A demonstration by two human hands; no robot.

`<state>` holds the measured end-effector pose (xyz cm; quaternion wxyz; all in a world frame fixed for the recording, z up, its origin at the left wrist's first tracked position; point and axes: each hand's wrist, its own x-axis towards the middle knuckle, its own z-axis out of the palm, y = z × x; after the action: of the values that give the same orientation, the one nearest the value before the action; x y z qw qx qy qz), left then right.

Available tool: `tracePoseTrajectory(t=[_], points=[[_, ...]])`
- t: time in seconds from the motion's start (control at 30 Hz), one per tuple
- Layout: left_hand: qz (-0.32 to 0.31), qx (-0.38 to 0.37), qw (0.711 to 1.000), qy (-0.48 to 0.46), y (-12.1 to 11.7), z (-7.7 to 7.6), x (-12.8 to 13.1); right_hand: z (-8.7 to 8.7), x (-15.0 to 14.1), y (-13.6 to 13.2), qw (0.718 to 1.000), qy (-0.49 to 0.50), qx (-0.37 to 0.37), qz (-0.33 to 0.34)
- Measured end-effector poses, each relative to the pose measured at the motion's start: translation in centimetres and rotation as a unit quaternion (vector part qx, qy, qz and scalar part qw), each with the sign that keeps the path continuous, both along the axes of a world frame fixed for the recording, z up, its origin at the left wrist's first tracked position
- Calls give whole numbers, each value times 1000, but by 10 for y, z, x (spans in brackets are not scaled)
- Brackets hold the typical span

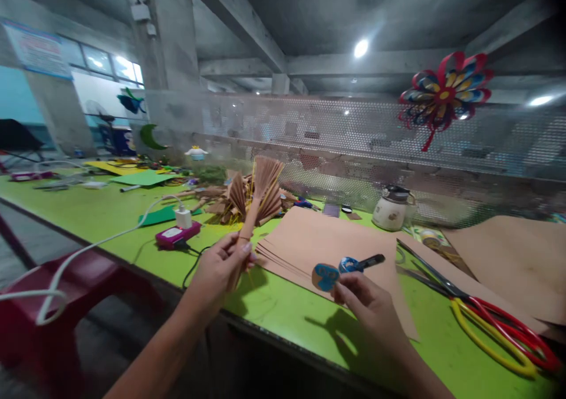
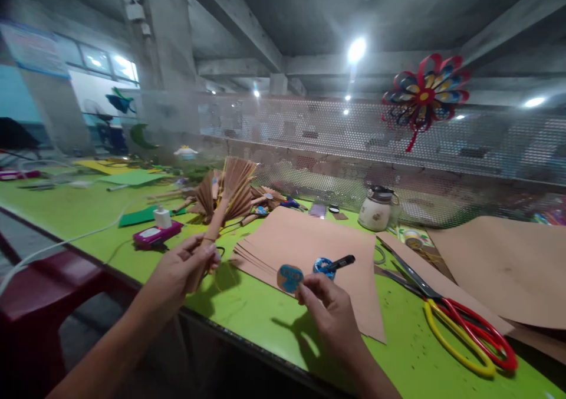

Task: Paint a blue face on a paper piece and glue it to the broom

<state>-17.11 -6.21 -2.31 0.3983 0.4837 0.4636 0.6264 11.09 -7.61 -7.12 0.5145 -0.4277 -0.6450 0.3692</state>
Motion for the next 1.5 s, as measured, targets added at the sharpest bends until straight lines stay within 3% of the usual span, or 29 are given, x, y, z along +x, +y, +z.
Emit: tracePoseTrajectory(t=[0.1,0.27,0.43,0.77,1.1,1.37,1.5], points=[[-95,-20,994,-58,4,-15,35,17,1,-3,996,86,-18,32],[-234,-65,964,-110,2,-37,74,42,-10,8,990,103,-32,86],[-293,-94,940,-143,0,-47,89,51,-24,21,991,108,-31,68],[-264,-147,937,-177,4,-57,90,33,-22,31,984,163,-66,-27],[-247,-170,934,-193,2,-50,89,17,-34,23,988,31,-133,69],[-232,-172,942,-170,5,-56,88,18,-33,27,987,38,-128,85],[-215,-173,944,-182,7,-50,79,25,-21,21,997,10,-68,24]])
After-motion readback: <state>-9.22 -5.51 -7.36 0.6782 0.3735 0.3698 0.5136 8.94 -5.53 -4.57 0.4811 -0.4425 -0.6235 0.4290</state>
